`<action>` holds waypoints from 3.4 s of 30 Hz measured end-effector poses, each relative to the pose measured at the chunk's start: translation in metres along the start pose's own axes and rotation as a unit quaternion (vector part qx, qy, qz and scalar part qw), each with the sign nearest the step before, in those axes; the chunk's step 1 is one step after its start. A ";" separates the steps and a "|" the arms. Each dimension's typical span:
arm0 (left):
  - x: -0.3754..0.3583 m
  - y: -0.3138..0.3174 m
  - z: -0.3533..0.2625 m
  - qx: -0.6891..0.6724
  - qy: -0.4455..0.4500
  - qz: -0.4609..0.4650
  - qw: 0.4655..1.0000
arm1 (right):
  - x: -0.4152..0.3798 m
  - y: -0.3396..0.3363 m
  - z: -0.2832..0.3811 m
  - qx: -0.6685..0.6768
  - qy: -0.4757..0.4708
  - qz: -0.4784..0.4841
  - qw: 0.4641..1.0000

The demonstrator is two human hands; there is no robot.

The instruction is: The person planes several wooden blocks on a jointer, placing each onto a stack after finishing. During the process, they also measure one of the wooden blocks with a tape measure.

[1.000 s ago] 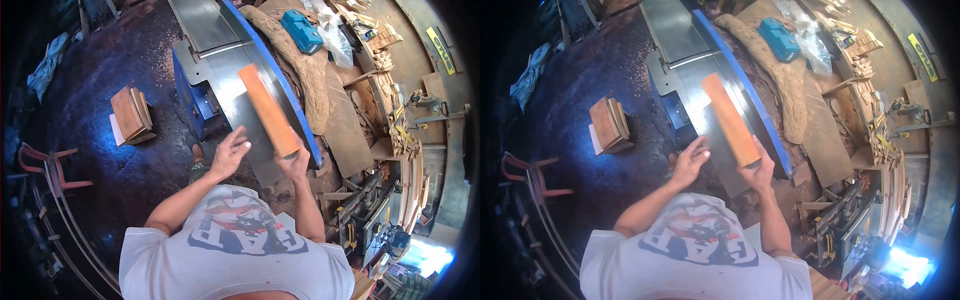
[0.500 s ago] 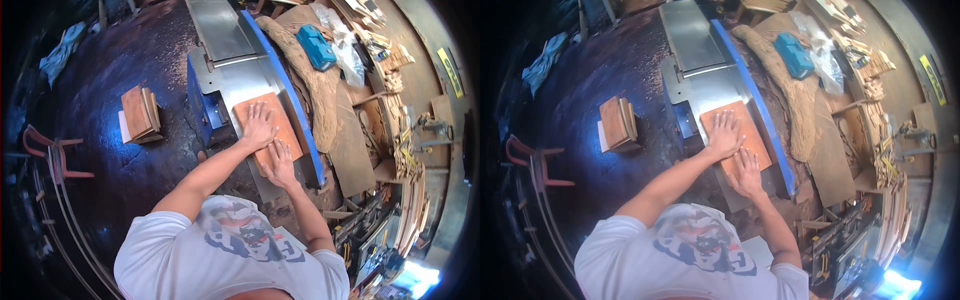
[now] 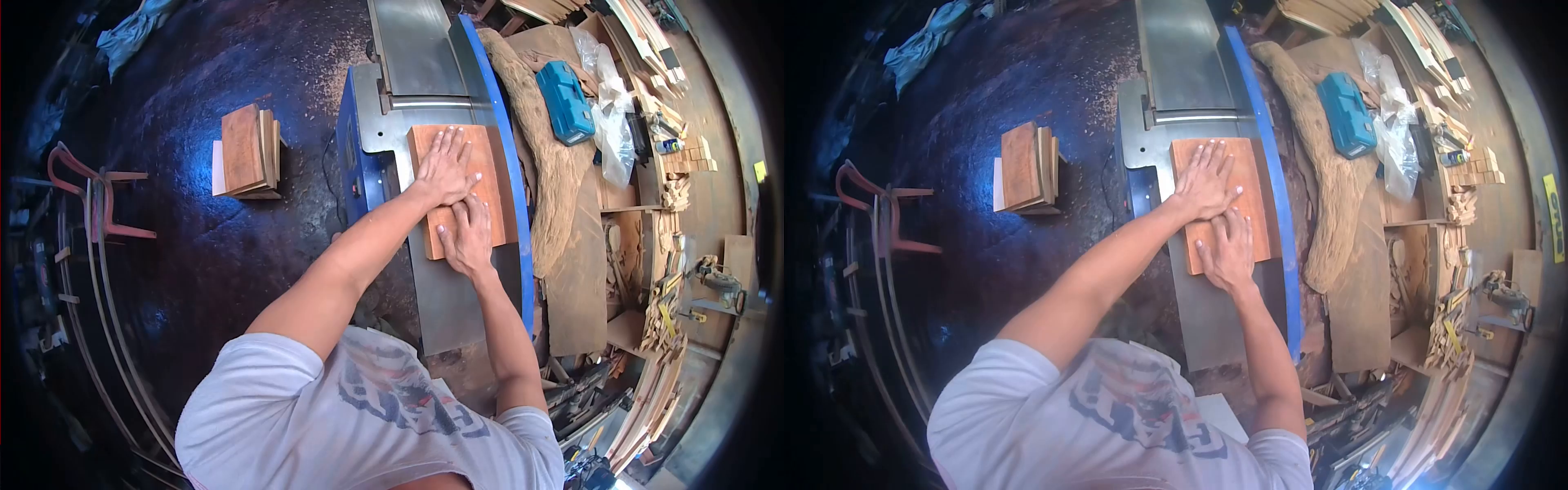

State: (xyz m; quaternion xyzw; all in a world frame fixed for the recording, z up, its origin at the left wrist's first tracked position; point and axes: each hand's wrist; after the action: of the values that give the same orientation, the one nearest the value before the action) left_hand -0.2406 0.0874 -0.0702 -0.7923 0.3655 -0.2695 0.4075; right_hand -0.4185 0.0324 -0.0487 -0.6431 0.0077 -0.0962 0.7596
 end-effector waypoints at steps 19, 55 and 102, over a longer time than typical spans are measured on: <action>0.060 -0.025 0.045 0.043 -0.022 0.034 0.998 | 0.079 0.014 -0.006 -0.005 -0.013 -0.043 0.999; 0.127 -0.048 0.102 0.106 -0.023 0.023 0.994 | 0.175 0.029 -0.014 0.007 -0.024 -0.154 0.988; 0.284 -0.111 0.285 -0.178 -0.303 -0.297 0.888 | 0.469 0.062 -0.016 -0.119 -0.108 -0.084 0.984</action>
State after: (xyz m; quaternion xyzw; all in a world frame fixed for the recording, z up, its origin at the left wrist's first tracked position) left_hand 0.1726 0.0333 -0.0891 -0.9663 0.0137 -0.0556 0.2511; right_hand 0.0479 -0.0464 -0.0599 -0.7337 -0.1165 -0.0881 0.6636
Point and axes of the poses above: each hand's wrist, its own x-axis towards the middle knuckle, its own y-axis out of the palm, z = x × y, and after that the axes turned 10 degrees about -x, right-handed
